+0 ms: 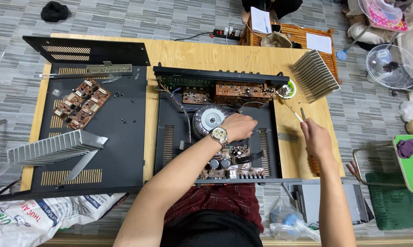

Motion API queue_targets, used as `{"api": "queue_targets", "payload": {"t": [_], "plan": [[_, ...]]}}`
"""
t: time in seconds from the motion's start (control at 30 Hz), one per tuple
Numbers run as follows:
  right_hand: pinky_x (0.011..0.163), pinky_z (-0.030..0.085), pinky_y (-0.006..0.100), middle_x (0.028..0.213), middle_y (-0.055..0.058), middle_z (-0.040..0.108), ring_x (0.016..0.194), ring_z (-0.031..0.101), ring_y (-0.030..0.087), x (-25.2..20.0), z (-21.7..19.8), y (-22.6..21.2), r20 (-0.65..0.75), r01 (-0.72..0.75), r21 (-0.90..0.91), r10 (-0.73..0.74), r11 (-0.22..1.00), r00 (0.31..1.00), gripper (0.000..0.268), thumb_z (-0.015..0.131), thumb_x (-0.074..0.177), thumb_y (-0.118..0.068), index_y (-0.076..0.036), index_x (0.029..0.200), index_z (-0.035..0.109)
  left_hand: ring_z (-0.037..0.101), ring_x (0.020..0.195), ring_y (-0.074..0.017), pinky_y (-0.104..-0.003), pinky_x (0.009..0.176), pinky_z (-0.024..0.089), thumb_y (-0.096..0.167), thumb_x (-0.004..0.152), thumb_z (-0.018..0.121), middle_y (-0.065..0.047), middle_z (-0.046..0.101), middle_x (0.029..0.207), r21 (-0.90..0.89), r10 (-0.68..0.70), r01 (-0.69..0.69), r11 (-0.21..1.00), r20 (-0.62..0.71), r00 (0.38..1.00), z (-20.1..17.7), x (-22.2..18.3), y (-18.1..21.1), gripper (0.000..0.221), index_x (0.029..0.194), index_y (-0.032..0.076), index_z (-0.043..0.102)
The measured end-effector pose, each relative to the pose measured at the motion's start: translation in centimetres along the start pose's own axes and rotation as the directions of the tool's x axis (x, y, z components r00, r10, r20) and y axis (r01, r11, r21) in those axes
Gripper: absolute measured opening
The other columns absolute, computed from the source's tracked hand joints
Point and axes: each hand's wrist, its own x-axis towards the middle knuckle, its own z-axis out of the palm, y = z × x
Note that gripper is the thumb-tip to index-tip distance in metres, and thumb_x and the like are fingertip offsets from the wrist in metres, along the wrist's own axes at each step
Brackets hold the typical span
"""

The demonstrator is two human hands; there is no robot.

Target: Repairing and cleaning the internal components of an electronic amplifier using a screwdriver and a brush

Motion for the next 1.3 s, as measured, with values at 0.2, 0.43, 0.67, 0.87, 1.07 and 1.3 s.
{"api": "queue_targets", "payload": {"t": [0.2, 0.43, 0.67, 0.87, 1.07, 1.3], "plan": [[0.082, 0.053, 0.062, 0.097, 0.023, 0.07, 0.099, 0.067, 0.051, 3.3, 0.0, -2.7, -0.068, 0.121, 0.065, -0.117, 0.99, 0.991, 0.029, 0.045, 0.114, -0.04, -0.016, 0.115, 0.062, 0.073, 0.086, -0.0383, -0.049, 0.075, 0.058, 0.026, 0.089, 0.067, -0.014, 0.072, 0.09, -0.018, 0.02, -0.02, 1.0, -0.011, 1.0, -0.5, -0.3, 0.1, 0.025, 0.1, 0.004, 0.068], [0.087, 0.053, 0.06, 0.109, 0.017, 0.073, 0.106, 0.067, 0.046, 4.7, 0.5, -2.8, -0.071, 0.193, 0.116, -0.185, 0.974, 0.98, 0.023, 0.047, 0.115, -0.033, -0.019, 0.119, 0.065, 0.074, 0.088, -0.0362, -0.047, 0.076, 0.059, 0.025, 0.09, 0.066, -0.013, 0.074, 0.093, -0.024, -0.002, 0.003, 1.0, 0.021, 1.0, -0.8, -0.1, 0.2, 0.031, 0.112, 0.003, 0.068], [0.09, 0.052, 0.059, 0.111, 0.019, 0.073, 0.111, 0.066, 0.046, 4.0, 1.7, 0.0, -0.116, 0.254, 0.17, -0.236, 0.952, 0.965, 0.021, 0.049, 0.115, -0.025, -0.016, 0.12, 0.068, 0.074, 0.087, -0.0374, -0.048, 0.076, 0.06, 0.027, 0.089, 0.067, -0.014, 0.074, 0.093, -0.008, 0.007, -0.007, 1.0, 0.006, 1.0, 0.0, 0.0, -0.1, 0.033, 0.112, 0.003, 0.068], [0.092, 0.052, 0.059, 0.112, 0.02, 0.071, 0.112, 0.064, 0.046, 5.5, 2.2, 1.2, -0.164, 0.287, 0.176, -0.259, 0.942, 0.952, 0.023, 0.049, 0.115, -0.023, -0.017, 0.127, 0.067, 0.074, 0.087, -0.0374, -0.048, 0.076, 0.06, 0.024, 0.09, 0.067, -0.016, 0.074, 0.094, -0.024, 0.014, -0.013, 1.0, 0.013, 1.0, -0.8, -0.2, 0.1, 0.034, 0.114, 0.0, 0.068], [0.084, 0.054, 0.053, 0.091, 0.016, 0.064, 0.097, 0.067, 0.041, 7.3, 2.6, 0.5, -0.21, 0.35, 0.047, -0.333, 0.936, 0.919, 0.021, 0.054, 0.114, -0.03, -0.02, 0.124, 0.069, 0.073, 0.086, -0.0394, -0.05, 0.073, 0.059, 0.027, 0.089, 0.067, -0.015, 0.073, 0.091, -0.013, 0.004, -0.004, 1.0, 0.031, 1.0, -1.1, -0.2, 0.5, 0.026, 0.1, 0.004, 0.069], [0.081, 0.052, 0.052, 0.086, 0.015, 0.056, 0.092, 0.064, 0.041, 7.6, 2.9, 1.7, -0.233, 0.369, -0.017, -0.363, 0.929, 0.902, 0.021, 0.053, 0.113, -0.027, -0.018, 0.124, 0.068, 0.073, 0.084, -0.0403, -0.051, 0.071, 0.058, 0.027, 0.089, 0.066, -0.015, 0.072, 0.089, -0.004, 0.011, -0.011, 1.0, 0.02, 1.0, -1.3, -0.3, 0.4, 0.021, 0.095, 0.006, 0.065]]}}
